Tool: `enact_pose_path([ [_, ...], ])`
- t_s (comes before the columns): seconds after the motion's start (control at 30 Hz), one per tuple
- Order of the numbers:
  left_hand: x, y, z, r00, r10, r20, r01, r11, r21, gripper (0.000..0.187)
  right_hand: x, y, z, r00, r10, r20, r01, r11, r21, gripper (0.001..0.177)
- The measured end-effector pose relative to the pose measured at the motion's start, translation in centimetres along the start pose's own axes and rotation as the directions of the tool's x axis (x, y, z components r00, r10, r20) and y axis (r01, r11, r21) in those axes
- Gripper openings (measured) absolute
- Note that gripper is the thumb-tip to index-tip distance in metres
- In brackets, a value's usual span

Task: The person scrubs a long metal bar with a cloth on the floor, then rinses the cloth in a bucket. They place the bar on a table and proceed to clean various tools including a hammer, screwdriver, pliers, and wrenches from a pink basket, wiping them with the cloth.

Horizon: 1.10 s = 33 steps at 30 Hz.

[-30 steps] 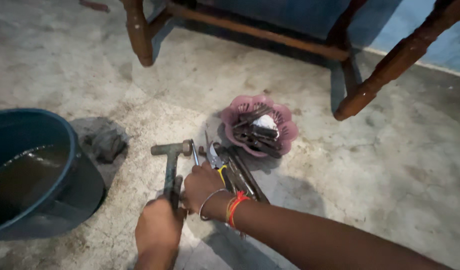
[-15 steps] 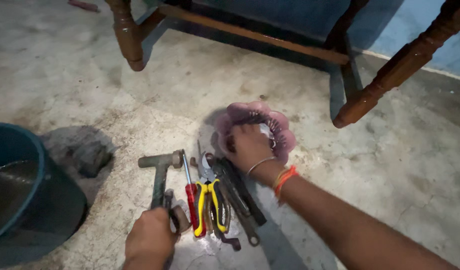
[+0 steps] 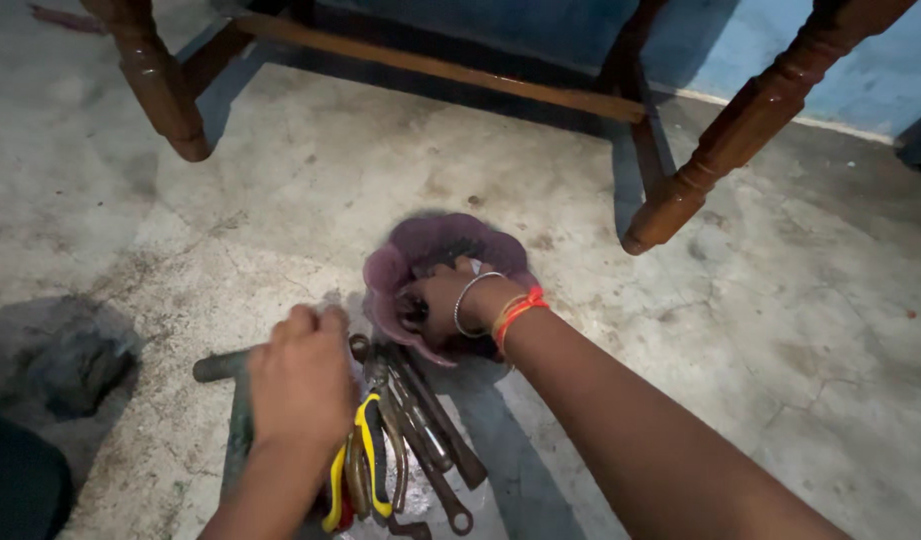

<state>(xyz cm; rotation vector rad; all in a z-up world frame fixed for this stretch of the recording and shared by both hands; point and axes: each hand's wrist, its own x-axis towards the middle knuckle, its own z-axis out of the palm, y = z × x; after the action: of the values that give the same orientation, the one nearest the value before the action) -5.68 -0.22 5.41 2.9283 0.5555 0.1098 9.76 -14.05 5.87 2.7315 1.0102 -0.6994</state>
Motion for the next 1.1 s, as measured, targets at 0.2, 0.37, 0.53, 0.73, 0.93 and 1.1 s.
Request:
enact_pose_path([
  [0.2, 2.9, 2.7, 1.6, 0.951, 0.239, -0.197, -0.272, 0.949, -0.161, 0.068, -0.1, -0.1, 0.7, 0.995, -0.072, -0.073, 0.07, 0.997, -0.038, 0.091],
  [0.37, 4.1, 3.9, 1.1, 0.979, 0.157, 0.131, -0.115, 0.952, -0.284, 0.073, 1.8, 1.3, 1.8, 0.953, -0.214, -0.216, 0.2, 0.976, -0.086, 0.079],
  [0.53, 4.7, 3.5, 2.5, 0.994, 0.1, -0.033, -0.1, 0.79, -0.605, 0.091, 2.2, 2.7, 3.1, 0.889, -0.23, -0.397, 0.283, 0.956, 0.078, 0.059],
  [0.73, 7.2, 1.9, 6.0, 0.991, -0.04, -0.126, -0.07, 0.651, -0.755, 0.043, 1.9, 5.5, 1.4, 0.752, -0.255, -0.608, 0.505, 0.816, 0.282, 0.061],
  [0.93, 6.4, 1.5, 7.1, 0.999, -0.03, -0.031, -0.019, 0.341, -0.94, 0.042, 0.4, 6.3, 0.3, 0.749, -0.053, -0.66, 0.502, 0.696, 0.513, 0.066],
  [1.1, 5.6, 1.9, 7.2, 0.996, -0.081, -0.031, 0.018, 0.548, -0.836, 0.042, -1.1, 6.1, -1.7, 0.712, 0.034, -0.701, 0.505, 0.668, 0.546, 0.064],
])
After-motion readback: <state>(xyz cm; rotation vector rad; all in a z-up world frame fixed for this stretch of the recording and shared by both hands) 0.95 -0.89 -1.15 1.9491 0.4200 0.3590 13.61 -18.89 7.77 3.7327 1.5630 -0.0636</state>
